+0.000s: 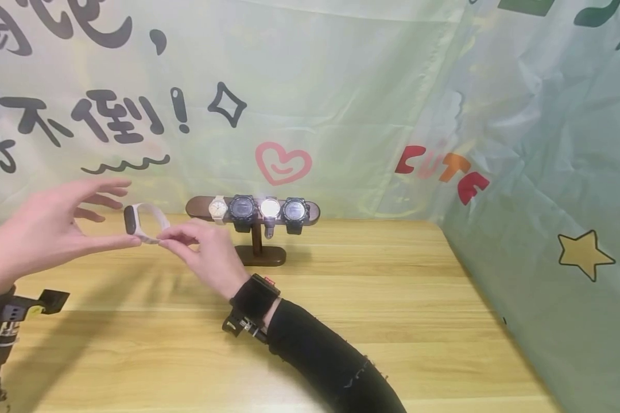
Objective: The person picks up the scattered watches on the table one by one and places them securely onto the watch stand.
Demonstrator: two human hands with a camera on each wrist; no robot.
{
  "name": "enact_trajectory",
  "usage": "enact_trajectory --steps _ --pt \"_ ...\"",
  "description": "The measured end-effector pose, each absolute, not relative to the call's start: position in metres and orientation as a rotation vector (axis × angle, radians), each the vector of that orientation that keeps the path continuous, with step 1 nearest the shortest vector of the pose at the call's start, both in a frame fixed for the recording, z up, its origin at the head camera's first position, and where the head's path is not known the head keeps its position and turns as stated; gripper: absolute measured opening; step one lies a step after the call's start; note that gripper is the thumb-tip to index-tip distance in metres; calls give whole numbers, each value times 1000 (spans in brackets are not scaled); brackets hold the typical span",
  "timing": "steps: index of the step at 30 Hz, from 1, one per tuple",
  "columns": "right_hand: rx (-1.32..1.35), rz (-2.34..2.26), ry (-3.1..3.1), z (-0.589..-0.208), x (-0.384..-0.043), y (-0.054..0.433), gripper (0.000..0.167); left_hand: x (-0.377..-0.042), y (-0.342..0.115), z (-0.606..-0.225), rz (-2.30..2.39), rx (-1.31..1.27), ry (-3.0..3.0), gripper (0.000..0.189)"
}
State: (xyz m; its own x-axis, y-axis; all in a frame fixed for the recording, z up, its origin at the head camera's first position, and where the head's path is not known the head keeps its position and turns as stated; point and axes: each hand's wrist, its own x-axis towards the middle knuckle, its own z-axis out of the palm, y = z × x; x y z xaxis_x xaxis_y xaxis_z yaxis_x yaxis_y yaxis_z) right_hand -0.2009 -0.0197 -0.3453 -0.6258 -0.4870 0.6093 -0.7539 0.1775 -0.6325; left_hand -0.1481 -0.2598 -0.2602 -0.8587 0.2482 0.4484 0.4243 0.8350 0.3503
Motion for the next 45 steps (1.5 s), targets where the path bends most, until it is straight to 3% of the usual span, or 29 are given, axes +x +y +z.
enact_trajectory --steps 10,18,31,45 --pt "1153 1482 -2055 -345 -204 -18 14 -148 -246 -261 -641 -622 -2490 72" --pt "1171 1514 -2065 -347 -205 -17 14 -150 -241 -260 -543 -655 -2439 65" --pt "1210 1345 -1978 -348 -208 -15 25 -148 -238 -262 -619 -548 -2468 56" --pt "1165 1296 -1881 -345 -208 -15 26 -144 -239 -260 -821 -312 -2591 37"
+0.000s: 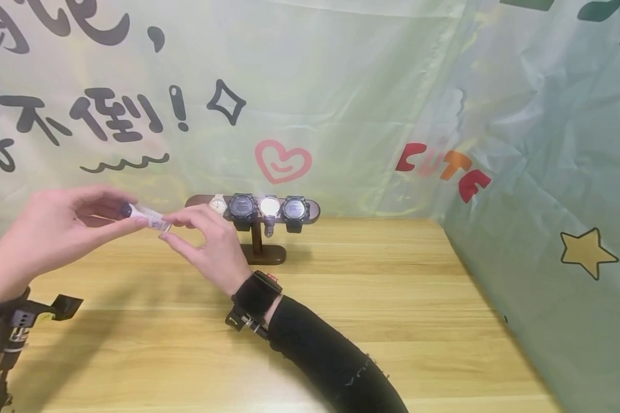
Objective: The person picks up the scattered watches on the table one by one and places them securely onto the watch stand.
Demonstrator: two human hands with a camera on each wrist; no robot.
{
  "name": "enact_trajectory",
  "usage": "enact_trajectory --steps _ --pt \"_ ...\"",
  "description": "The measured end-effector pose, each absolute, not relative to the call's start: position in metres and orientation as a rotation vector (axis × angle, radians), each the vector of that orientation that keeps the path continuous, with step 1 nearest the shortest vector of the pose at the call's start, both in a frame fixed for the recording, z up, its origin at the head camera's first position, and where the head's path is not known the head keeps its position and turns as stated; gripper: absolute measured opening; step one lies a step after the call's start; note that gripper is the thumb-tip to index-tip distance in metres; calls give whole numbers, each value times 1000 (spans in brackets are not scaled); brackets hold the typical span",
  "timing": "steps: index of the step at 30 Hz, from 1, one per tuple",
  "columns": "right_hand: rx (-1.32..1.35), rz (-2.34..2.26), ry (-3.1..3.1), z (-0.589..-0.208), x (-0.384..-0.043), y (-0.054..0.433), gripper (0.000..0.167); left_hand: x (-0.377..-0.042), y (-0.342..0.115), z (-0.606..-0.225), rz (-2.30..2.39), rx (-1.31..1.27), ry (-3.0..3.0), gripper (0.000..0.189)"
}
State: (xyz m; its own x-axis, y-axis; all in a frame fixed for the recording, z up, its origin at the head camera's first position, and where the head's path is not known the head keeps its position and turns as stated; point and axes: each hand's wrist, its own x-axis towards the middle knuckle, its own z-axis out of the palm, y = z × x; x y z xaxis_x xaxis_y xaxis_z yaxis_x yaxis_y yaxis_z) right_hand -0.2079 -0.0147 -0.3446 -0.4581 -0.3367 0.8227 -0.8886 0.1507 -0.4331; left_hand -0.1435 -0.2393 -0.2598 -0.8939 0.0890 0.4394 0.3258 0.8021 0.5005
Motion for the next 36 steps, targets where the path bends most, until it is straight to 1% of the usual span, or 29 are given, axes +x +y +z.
enact_trajectory --steps 7,15,18,23,28,33,36 --pt "1112 1279 -1907 -340 -207 -13 27 -146 -240 -260 -778 -267 -2656 42" --pt "1039 1323 -1949 -334 -210 -9 27 -144 -243 -261 -795 -367 -2672 47" --pt "1029 1386 -1981 -332 -209 -9 27 -144 -244 -262 -808 -425 -2670 45" --pt "1013 1495 -2034 -328 -208 -8 28 -143 -245 -262 -837 -509 -2638 36" --pt "1028 1487 -2063 -327 -208 -7 28 -142 -245 -262 -840 -570 -2606 32" --pt "1047 1487 -2091 -326 -208 -5 28 -141 -246 -261 -848 -600 -2590 34" --pt "1048 1503 -2111 -326 -208 -4 28 -140 -245 -261 -830 -625 -2574 38"
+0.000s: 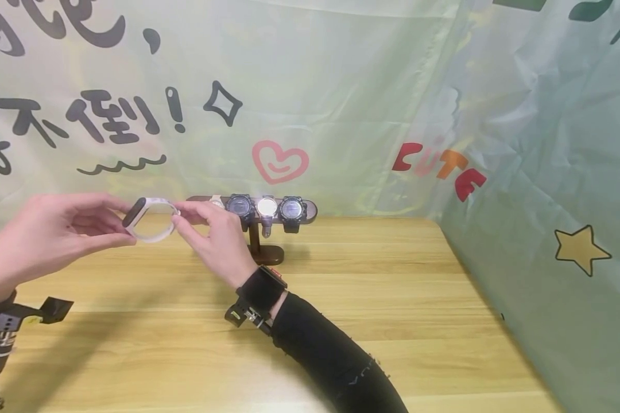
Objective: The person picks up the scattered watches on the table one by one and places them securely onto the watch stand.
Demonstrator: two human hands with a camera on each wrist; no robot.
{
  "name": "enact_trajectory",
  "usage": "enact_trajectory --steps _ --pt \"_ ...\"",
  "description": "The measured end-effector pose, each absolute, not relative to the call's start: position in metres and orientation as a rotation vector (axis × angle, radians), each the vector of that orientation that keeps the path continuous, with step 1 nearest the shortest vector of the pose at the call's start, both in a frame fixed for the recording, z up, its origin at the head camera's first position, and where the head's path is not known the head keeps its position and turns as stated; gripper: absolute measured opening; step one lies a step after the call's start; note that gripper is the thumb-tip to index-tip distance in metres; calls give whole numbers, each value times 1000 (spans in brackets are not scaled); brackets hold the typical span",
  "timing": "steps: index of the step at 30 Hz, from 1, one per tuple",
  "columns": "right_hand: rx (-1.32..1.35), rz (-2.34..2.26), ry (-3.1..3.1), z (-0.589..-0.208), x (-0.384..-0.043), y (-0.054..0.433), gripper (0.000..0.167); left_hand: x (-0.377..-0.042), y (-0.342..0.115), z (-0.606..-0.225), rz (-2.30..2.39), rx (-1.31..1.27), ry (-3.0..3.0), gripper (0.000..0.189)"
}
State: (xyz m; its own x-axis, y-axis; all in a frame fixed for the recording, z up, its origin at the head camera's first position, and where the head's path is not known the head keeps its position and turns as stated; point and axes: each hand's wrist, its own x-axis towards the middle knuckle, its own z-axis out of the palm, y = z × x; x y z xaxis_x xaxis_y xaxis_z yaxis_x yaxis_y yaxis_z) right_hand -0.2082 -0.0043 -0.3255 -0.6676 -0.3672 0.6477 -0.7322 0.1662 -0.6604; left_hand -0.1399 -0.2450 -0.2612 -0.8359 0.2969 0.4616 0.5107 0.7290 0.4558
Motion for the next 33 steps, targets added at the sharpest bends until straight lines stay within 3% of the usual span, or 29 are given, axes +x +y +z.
enact_trajectory --steps 8,15,33 --pt "1092 1513 -2138 -326 -209 -5 27 -139 -239 -260 -850 -636 -2531 67" --pt "1134 1465 -2189 -327 -209 -4 27 -138 -234 -259 -797 -659 -2527 79" --pt "1135 1381 -2347 -327 -209 -3 32 -141 -224 -266 -663 -880 -2440 72"
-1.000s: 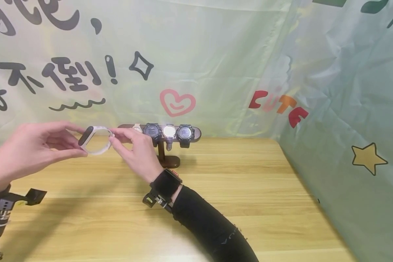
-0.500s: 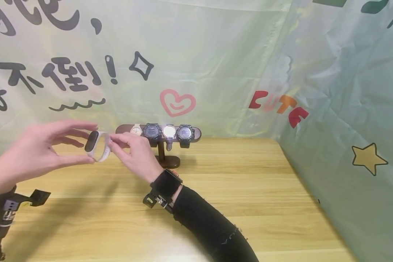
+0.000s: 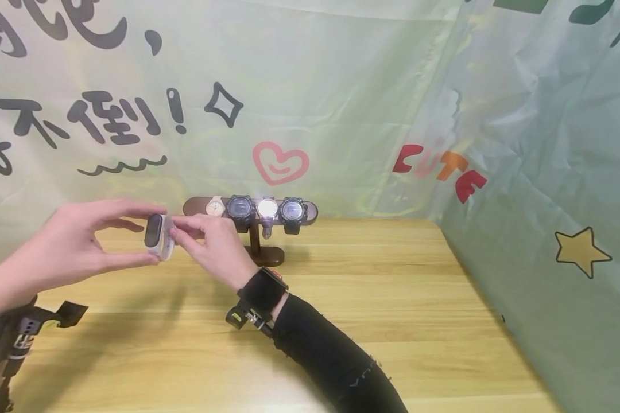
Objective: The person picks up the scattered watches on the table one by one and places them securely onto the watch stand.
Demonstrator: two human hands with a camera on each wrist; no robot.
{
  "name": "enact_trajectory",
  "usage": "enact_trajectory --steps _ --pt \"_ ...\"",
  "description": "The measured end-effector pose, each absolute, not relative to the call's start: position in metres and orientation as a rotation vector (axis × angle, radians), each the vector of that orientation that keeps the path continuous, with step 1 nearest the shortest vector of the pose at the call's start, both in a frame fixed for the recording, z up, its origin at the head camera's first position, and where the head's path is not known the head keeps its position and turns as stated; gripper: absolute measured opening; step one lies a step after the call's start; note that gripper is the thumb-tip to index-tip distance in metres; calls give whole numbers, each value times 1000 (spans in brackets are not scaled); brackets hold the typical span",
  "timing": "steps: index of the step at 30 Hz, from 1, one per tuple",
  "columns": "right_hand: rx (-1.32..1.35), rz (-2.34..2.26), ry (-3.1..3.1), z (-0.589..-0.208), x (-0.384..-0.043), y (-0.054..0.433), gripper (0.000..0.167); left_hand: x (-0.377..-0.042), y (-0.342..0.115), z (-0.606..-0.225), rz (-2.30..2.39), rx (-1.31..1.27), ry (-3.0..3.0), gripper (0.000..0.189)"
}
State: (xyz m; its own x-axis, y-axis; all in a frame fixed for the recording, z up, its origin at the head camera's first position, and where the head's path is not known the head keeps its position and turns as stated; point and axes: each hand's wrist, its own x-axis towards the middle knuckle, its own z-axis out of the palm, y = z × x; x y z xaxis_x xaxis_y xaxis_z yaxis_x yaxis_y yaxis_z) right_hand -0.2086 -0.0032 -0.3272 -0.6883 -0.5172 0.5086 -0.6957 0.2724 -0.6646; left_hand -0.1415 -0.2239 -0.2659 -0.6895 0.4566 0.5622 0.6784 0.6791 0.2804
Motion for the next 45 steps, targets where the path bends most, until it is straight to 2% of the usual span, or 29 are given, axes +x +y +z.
enact_trajectory --steps 11,20,27,34,45 --pt "1187 1244 -2347 -310 -200 20 35 -149 -232 -270 -607 -837 -2409 77" --pt "1281 1088 -2229 -284 -191 79 31 -159 -244 -275 -554 -708 -2474 72" --pt "1103 1023 -2257 -270 -198 139 32 -174 -252 -283 -564 -640 -2525 68" --pt "856 950 -2474 -270 -220 189 44 -194 -256 -294 -641 -600 -2566 69" --pt "733 913 -2777 -290 -248 209 53 -221 -245 -301 -869 -617 -2628 68"
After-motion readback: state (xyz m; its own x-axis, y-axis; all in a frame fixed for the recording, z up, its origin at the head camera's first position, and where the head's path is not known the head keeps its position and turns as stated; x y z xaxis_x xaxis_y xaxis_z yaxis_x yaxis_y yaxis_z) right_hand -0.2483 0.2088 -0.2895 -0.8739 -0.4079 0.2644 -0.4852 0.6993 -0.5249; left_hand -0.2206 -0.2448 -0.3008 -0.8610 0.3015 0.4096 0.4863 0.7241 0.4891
